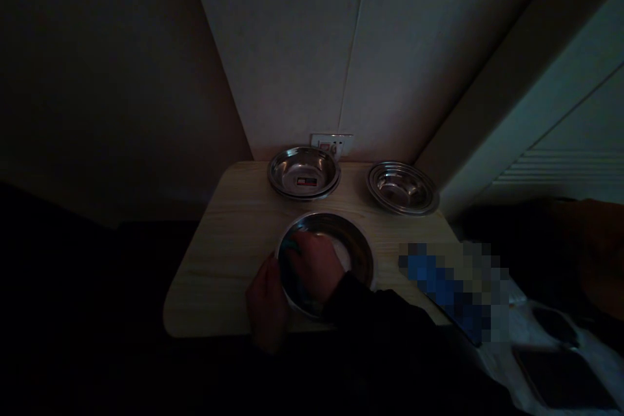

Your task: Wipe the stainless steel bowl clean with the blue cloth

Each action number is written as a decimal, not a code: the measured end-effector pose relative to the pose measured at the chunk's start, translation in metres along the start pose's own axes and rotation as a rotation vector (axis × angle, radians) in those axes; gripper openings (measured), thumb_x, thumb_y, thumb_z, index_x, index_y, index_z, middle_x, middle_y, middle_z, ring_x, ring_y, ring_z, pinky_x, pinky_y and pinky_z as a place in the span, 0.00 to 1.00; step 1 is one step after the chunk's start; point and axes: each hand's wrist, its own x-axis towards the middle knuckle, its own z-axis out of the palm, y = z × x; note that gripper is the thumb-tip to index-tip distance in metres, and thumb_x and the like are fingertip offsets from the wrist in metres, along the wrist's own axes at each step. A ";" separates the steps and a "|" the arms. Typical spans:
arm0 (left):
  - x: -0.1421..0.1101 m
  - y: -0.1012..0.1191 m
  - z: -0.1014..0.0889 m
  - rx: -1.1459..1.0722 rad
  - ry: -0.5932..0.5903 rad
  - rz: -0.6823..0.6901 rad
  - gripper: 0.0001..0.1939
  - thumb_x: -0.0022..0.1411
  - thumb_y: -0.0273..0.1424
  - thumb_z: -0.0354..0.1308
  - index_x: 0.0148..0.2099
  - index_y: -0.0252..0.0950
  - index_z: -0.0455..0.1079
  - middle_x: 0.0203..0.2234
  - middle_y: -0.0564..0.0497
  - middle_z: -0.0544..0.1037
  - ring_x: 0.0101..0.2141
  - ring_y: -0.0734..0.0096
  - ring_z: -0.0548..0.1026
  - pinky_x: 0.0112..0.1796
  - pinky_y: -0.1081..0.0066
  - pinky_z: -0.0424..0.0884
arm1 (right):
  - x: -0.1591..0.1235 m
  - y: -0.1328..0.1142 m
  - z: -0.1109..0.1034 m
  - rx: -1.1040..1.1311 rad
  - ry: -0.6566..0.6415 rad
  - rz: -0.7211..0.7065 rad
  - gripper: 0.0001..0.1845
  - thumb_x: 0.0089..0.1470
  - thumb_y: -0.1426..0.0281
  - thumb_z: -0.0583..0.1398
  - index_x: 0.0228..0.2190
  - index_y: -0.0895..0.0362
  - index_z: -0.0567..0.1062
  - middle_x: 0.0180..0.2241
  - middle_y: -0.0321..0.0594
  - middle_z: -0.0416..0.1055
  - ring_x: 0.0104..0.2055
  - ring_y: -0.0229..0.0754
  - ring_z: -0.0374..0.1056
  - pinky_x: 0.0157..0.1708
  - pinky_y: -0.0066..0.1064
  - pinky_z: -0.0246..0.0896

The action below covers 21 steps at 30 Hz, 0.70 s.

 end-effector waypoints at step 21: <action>0.002 -0.003 0.002 0.019 -0.002 0.024 0.21 0.59 0.44 0.44 0.42 0.36 0.71 0.39 0.46 0.77 0.39 0.64 0.73 0.40 0.70 0.67 | 0.007 0.004 0.001 -0.005 0.043 0.005 0.10 0.55 0.70 0.52 0.34 0.57 0.72 0.35 0.42 0.74 0.38 0.40 0.69 0.34 0.26 0.55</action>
